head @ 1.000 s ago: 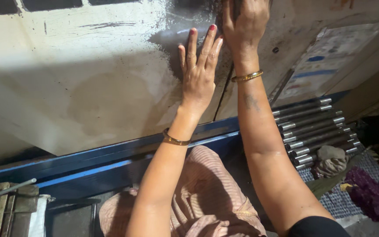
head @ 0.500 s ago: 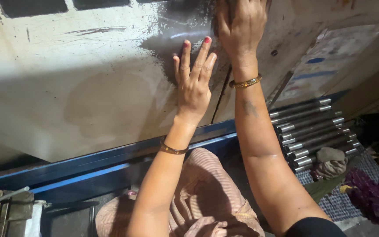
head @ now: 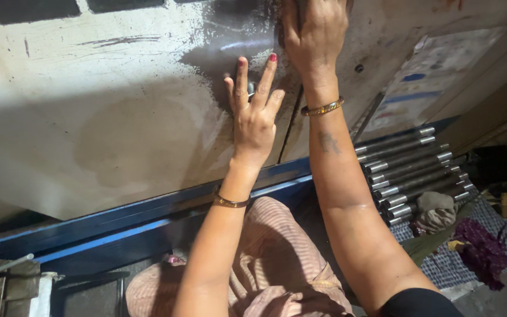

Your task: The person sits on the floor and cleans cylindrical metal rods using cloths. They wipe the exterior of each rod, inspect the ends, and place the cleaned rods into a nearby tray. The person also wipes a flat metal surface with a cloth.

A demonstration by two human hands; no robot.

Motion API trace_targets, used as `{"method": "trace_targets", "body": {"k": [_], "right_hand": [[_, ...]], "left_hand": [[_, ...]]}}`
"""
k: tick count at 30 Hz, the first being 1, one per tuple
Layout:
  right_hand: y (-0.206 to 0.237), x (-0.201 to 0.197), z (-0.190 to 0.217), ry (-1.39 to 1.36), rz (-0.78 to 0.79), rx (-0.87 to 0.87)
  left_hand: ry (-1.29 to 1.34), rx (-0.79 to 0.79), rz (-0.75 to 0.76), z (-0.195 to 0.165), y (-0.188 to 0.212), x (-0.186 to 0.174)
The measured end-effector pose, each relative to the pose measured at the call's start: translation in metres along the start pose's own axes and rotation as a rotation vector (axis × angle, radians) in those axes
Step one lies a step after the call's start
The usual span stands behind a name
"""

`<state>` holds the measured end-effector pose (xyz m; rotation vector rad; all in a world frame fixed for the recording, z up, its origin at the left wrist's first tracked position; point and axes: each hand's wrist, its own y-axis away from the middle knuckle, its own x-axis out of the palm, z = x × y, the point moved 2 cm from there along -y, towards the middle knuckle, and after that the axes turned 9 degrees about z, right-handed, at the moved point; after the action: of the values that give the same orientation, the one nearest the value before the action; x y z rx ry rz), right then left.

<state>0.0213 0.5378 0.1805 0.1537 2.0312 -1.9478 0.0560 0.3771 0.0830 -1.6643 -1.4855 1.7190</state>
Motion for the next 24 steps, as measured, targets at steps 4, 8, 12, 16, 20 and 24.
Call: {"method": "trace_targets", "body": {"k": [4, 8, 12, 16, 20, 24], "right_hand": [[-0.003, -0.004, 0.005, -0.014, 0.012, 0.014], [-0.005, -0.007, 0.008, -0.01, 0.023, 0.026], [-0.007, -0.008, 0.01, -0.02, 0.028, 0.031], [-0.008, -0.009, 0.012, -0.036, 0.013, 0.023], [-0.009, -0.01, 0.012, -0.029, 0.018, 0.022], [-0.009, -0.01, 0.013, -0.036, 0.027, 0.027]], "left_hand": [[0.025, 0.003, 0.002, -0.001, 0.0, -0.001], [0.042, 0.004, -0.006, -0.001, 0.002, -0.001], [0.046, 0.008, -0.015, 0.0, 0.003, 0.001], [0.037, -0.002, -0.008, 0.0, 0.003, 0.003], [0.055, 0.0, 0.003, 0.0, 0.004, 0.002], [0.056, -0.011, 0.02, 0.0, 0.004, 0.001]]}}
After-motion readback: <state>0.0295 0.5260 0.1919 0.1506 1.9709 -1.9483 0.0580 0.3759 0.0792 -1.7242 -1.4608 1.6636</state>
